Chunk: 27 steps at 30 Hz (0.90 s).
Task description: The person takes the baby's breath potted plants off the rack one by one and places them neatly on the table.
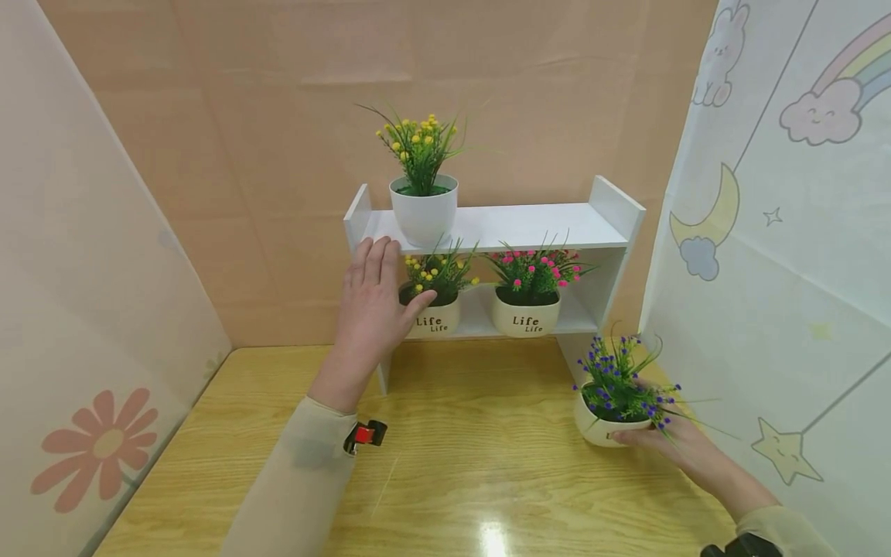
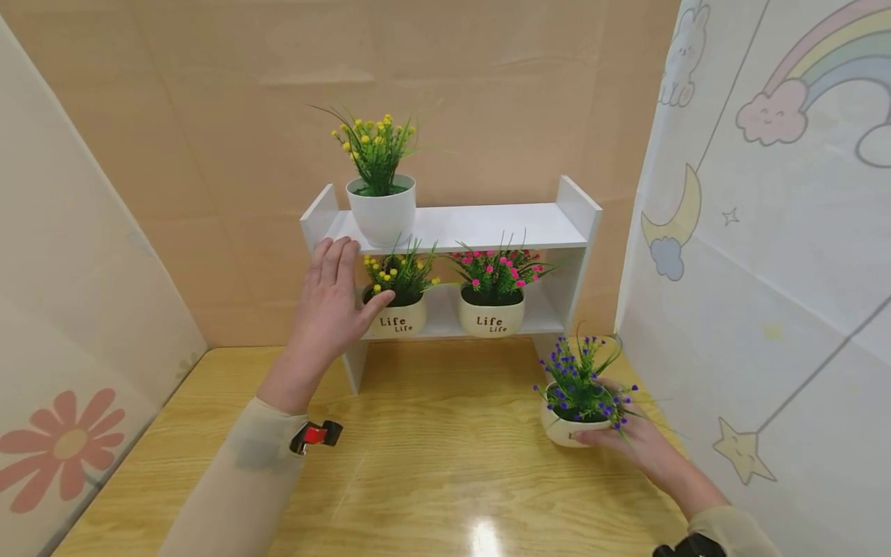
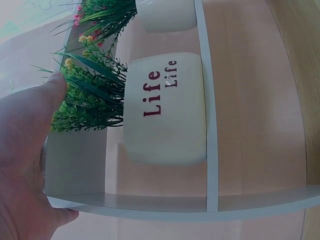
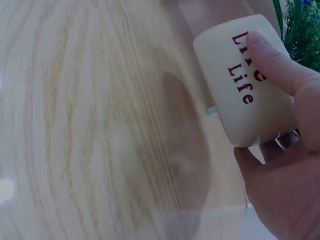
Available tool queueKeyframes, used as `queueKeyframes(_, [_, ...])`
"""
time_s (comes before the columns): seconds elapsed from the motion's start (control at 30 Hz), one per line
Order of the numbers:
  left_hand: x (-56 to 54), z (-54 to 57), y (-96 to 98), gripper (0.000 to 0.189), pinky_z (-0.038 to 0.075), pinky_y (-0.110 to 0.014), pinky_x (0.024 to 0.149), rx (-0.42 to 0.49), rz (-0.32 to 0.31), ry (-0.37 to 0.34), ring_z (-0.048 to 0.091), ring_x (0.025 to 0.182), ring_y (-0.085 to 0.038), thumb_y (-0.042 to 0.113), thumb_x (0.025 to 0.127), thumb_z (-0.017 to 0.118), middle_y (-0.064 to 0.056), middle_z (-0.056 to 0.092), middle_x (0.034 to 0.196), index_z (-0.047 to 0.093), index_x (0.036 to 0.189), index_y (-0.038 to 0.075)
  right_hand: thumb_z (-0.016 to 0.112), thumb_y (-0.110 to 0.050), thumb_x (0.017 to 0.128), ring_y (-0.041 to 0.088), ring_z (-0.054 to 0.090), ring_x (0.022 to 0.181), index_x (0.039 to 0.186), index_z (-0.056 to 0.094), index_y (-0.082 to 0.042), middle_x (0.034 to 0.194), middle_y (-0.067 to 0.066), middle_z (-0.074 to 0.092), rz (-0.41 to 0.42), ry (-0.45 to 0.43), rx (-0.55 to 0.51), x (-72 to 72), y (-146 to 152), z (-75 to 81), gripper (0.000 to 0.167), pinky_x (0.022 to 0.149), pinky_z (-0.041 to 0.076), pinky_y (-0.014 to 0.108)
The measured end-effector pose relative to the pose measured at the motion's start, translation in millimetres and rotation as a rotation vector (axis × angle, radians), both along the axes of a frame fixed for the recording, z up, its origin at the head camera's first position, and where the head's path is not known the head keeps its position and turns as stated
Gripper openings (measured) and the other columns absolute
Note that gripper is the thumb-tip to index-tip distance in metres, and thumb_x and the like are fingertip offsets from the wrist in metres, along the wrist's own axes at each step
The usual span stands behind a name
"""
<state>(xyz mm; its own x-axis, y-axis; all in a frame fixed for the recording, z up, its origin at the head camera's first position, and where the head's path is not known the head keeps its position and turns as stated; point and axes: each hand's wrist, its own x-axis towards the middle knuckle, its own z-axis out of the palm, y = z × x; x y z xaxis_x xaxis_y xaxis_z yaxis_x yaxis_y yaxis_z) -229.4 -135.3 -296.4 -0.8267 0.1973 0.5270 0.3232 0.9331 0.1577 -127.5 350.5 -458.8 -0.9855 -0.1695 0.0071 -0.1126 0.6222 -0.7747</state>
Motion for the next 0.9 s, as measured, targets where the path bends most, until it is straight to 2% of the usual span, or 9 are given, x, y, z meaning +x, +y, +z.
queueKeyframes(0.33, [1.0, -0.6, -0.3, 0.104, 0.017, -0.055, 0.134, 0.006, -0.003, 0.006, 0.008, 0.166, -0.037, 0.062, 0.102, 0.073, -0.016, 0.024, 0.174, 0.022, 0.171, 0.003, 0.079, -0.037, 0.102, 0.067, 0.014, 0.157, 0.177, 0.008, -0.007, 0.179, 0.030, 0.014, -0.003, 0.024, 0.083, -2.5, 6.4, -14.1, 0.108, 0.110, 0.023, 0.090])
queueKeyframes(0.7, [0.9, -0.4, 0.4, 0.105, 0.017, -0.056, 0.134, -0.002, 0.007, -0.007, 0.007, 0.166, -0.036, 0.063, 0.102, 0.072, -0.016, 0.022, 0.175, 0.020, 0.171, 0.004, 0.077, -0.037, 0.104, 0.066, 0.017, 0.156, 0.175, 0.023, -0.003, 0.180, 0.027, 0.015, 0.030, 0.057, 0.104, -3.2, 12.9, -24.7, 0.096, 0.110, 0.024, 0.089])
queueKeyframes(0.83, [0.9, -0.2, 0.3, 0.105, 0.016, -0.056, 0.134, -0.006, 0.010, -0.009, 0.007, 0.166, -0.036, 0.063, 0.102, 0.072, -0.015, 0.022, 0.175, 0.020, 0.171, 0.004, 0.079, -0.038, 0.103, 0.066, 0.016, 0.157, 0.174, 0.023, -0.001, 0.179, 0.029, 0.014, 0.011, 0.032, 0.084, -5.1, 15.1, -30.2, 0.098, 0.110, 0.024, 0.089])
queueKeyframes(0.9, [0.9, -0.2, 0.2, 0.105, 0.016, -0.056, 0.134, -0.006, 0.010, -0.009, 0.006, 0.166, -0.036, 0.063, 0.102, 0.072, -0.015, 0.022, 0.175, 0.020, 0.171, 0.004, 0.081, -0.038, 0.101, 0.066, 0.014, 0.157, 0.175, 0.017, -0.001, 0.179, 0.031, 0.013, -0.005, 0.018, 0.064, -5.6, 15.9, -32.2, 0.104, 0.111, 0.021, 0.090])
